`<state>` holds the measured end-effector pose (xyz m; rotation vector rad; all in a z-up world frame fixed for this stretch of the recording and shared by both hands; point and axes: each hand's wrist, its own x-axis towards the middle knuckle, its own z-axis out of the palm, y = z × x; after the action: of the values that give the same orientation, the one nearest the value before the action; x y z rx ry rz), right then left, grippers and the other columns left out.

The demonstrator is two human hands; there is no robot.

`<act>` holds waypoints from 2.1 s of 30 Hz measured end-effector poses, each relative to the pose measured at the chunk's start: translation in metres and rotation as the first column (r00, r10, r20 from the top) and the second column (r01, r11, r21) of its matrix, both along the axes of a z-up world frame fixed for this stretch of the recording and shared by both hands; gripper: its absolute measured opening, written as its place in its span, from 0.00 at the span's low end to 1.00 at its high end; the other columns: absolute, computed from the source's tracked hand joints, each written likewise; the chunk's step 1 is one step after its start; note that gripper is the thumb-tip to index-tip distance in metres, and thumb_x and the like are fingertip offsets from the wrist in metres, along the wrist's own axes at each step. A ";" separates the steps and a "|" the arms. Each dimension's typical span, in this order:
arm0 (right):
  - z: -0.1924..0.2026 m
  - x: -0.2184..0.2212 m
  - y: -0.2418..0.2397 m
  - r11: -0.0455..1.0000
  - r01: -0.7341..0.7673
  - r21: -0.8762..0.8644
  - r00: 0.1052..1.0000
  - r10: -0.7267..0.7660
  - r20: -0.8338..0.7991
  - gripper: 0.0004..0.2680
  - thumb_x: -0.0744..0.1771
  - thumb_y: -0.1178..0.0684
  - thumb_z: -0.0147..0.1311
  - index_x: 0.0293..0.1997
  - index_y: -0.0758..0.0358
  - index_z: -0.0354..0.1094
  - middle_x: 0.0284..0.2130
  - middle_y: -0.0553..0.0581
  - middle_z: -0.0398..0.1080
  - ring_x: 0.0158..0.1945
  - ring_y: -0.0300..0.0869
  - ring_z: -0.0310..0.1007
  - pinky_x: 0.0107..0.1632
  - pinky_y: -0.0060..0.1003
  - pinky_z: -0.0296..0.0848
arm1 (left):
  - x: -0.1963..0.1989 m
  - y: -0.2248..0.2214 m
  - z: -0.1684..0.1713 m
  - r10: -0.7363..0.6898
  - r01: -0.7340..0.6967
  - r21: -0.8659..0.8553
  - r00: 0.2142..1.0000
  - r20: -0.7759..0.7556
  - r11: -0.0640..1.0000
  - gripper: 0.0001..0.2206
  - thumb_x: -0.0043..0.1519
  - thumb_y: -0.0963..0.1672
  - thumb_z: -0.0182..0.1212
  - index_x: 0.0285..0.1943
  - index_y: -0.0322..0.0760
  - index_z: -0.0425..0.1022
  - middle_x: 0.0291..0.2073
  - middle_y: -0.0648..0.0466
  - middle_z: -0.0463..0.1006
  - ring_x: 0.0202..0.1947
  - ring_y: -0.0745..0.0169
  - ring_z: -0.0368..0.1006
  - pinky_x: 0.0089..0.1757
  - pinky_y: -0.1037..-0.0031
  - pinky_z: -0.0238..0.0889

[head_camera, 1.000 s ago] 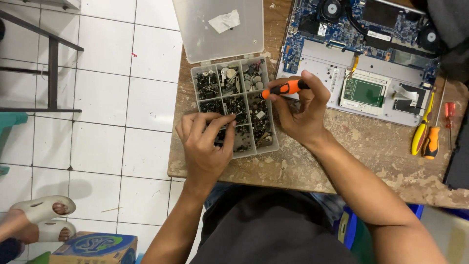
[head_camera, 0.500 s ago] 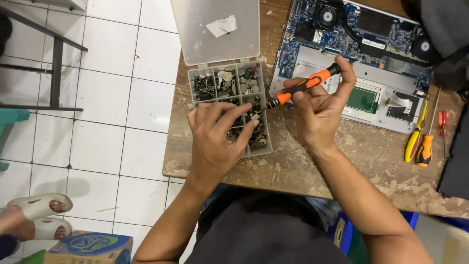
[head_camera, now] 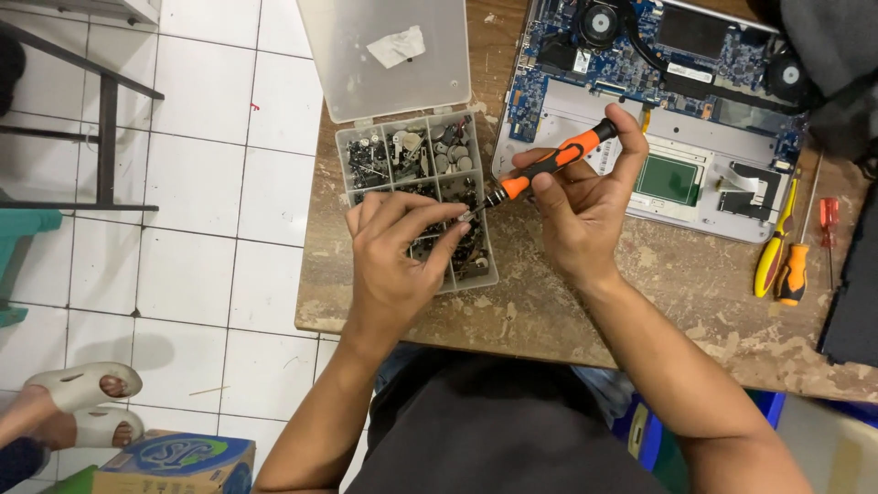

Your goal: The person removes screws from a disassembled laptop using an orange-handled screwdriver and places the screws into a compartmentalized plastic organizer box. They alternate between unscrewing parts on the laptop base and sorting the removed screws into the organizer compartments.

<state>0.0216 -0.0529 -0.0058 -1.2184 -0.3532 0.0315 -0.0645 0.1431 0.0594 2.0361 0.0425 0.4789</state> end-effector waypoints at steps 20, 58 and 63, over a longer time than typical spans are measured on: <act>0.000 -0.004 0.004 0.999 -0.031 0.014 0.999 0.031 0.007 0.28 0.72 0.65 0.53 0.77 0.43 0.36 0.47 0.79 0.74 0.48 0.61 0.81 0.54 0.49 0.83 | 0.001 -0.002 -0.002 0.035 -0.034 -0.021 0.999 0.032 0.999 0.03 0.59 0.44 0.73 0.38 0.45 0.84 0.27 0.59 0.79 0.38 0.60 0.69 0.46 0.66 0.55; 0.027 -0.029 0.015 0.938 -0.183 -0.295 0.886 0.287 0.364 0.28 0.73 0.67 0.48 0.76 0.42 0.32 0.46 0.80 0.72 0.45 0.64 0.80 0.55 0.59 0.84 | -0.013 0.038 -0.024 0.085 -0.078 0.473 0.996 0.006 0.877 0.10 0.64 0.45 0.69 0.53 0.54 0.80 0.52 0.52 0.74 0.52 0.49 0.67 0.52 0.56 0.51; 0.020 -0.031 0.013 0.908 -0.224 -0.354 0.828 0.369 0.423 0.28 0.71 0.69 0.50 0.73 0.47 0.32 0.45 0.81 0.71 0.42 0.62 0.80 0.49 0.54 0.85 | -0.019 0.043 -0.020 0.006 -0.038 0.419 0.997 0.077 0.907 0.18 0.58 0.34 0.62 0.51 0.49 0.80 0.51 0.49 0.73 0.52 0.48 0.67 0.54 0.54 0.53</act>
<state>-0.0090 -0.0399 0.0137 -1.4468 -1.0126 0.0533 -0.0833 0.1860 0.0391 2.4406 -0.0910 0.6192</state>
